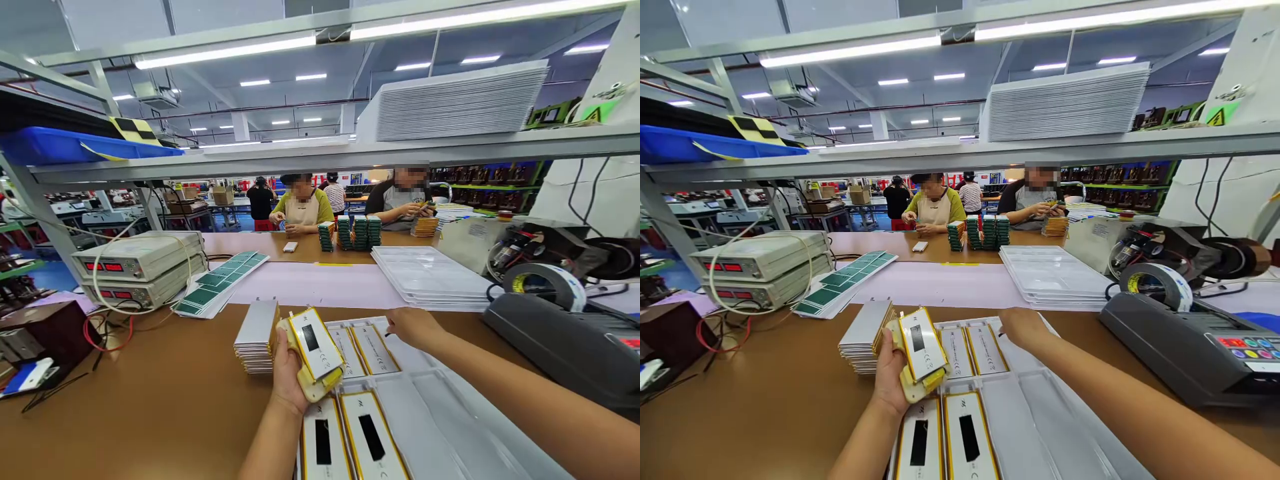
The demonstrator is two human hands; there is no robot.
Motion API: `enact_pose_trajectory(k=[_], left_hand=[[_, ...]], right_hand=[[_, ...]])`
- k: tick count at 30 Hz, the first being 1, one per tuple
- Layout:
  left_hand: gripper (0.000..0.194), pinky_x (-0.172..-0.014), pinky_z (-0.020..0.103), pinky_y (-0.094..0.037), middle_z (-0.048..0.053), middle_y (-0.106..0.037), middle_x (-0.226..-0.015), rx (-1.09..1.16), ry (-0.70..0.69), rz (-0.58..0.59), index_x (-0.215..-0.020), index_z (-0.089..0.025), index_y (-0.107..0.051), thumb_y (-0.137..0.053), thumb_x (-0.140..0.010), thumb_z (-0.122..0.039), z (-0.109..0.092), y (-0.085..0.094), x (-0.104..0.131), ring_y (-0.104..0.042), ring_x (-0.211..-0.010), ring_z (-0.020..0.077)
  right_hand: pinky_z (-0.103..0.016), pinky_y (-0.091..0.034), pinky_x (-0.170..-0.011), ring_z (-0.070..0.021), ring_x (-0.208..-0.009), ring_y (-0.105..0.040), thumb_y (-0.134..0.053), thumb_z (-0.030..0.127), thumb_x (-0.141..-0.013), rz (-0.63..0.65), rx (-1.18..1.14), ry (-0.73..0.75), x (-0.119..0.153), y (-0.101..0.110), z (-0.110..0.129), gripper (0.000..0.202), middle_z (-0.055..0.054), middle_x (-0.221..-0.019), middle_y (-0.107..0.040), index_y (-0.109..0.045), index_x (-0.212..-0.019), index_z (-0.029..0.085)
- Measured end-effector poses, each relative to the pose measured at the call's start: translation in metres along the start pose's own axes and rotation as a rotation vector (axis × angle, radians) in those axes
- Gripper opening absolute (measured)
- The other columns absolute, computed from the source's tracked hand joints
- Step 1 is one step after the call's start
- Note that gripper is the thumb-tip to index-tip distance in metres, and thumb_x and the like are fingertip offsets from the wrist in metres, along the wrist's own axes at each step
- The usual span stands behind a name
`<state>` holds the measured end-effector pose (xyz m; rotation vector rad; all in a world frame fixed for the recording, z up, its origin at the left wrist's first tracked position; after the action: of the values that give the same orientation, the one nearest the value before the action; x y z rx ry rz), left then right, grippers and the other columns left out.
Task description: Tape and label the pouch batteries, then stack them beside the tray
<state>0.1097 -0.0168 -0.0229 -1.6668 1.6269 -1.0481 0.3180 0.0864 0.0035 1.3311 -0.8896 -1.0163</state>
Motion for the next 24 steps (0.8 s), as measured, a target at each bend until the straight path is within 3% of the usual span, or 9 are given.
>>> enact_pose_trajectory(k=[3, 8, 14, 19, 24], left_hand=[[0.063, -0.077, 0.045, -0.043, 0.009, -0.062, -0.095, -0.005, 0.017, -0.037, -0.107, -0.022, -0.052, -0.047, -0.062, -0.066, 0.000, -0.001, 0.003, -0.056, -0.092, 0.0279], [0.069, -0.077, 0.042, -0.043, 0.012, -0.061, -0.099, 0.017, 0.061, 0.073, -0.108, -0.016, -0.053, -0.044, -0.063, -0.067, 0.002, -0.009, 0.008, -0.056, -0.091, 0.0270], [0.059, -0.074, 0.041, -0.044, 0.014, -0.063, -0.091, -0.011, 0.087, 0.101, -0.097, -0.013, -0.058, -0.046, -0.066, -0.062, 0.005, -0.010, 0.008, -0.058, -0.085, 0.0272], [0.055, -0.068, 0.042, -0.046, 0.012, -0.063, -0.083, -0.001, 0.081, 0.034, -0.091, -0.013, -0.058, -0.050, -0.064, -0.061, 0.005, -0.006, 0.009, -0.059, -0.077, 0.0256], [0.052, -0.069, 0.037, -0.046, 0.008, -0.061, -0.078, 0.026, 0.118, 0.092, -0.085, -0.012, -0.057, -0.049, -0.066, -0.060, 0.008, -0.007, 0.008, -0.058, -0.074, 0.0212]], right_hand=[[-0.029, -0.033, -0.058, -0.0223, -0.074, -0.058, -0.047, 0.019, -0.075, -0.001, -0.024, 0.033, 0.005, -0.010, 0.008, 0.013, -0.010, -0.079, -0.064, -0.057, -0.068, 0.016], [-0.031, -0.034, -0.062, -0.0239, -0.078, -0.056, -0.045, 0.019, -0.075, 0.000, -0.167, 0.000, 0.003, -0.020, 0.010, 0.011, -0.011, -0.080, -0.062, -0.054, -0.069, 0.015], [-0.022, -0.033, -0.048, -0.0103, -0.052, -0.048, -0.030, 0.033, -0.084, 0.161, -0.515, -0.077, -0.002, -0.032, 0.009, 0.033, -0.001, -0.057, -0.052, -0.044, -0.059, 0.017], [-0.020, -0.023, -0.039, -0.0067, -0.040, -0.034, -0.046, 0.027, -0.076, 0.301, -0.703, -0.156, 0.000, -0.042, 0.019, 0.016, 0.004, -0.048, -0.042, -0.042, -0.063, 0.018], [-0.019, -0.018, -0.039, -0.0049, -0.040, -0.030, -0.042, 0.025, -0.078, 0.308, -0.815, -0.172, -0.003, -0.022, 0.013, 0.017, 0.006, -0.048, -0.036, -0.038, -0.063, 0.018]])
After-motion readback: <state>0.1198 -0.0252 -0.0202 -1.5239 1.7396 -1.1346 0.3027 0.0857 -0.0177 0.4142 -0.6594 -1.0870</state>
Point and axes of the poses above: each hand's wrist, its own x-axis away from the middle knuckle, its own y-axis out of the back of the hand, z = x × y, the point moved 5 cm from there along -x, towards the middle knuckle
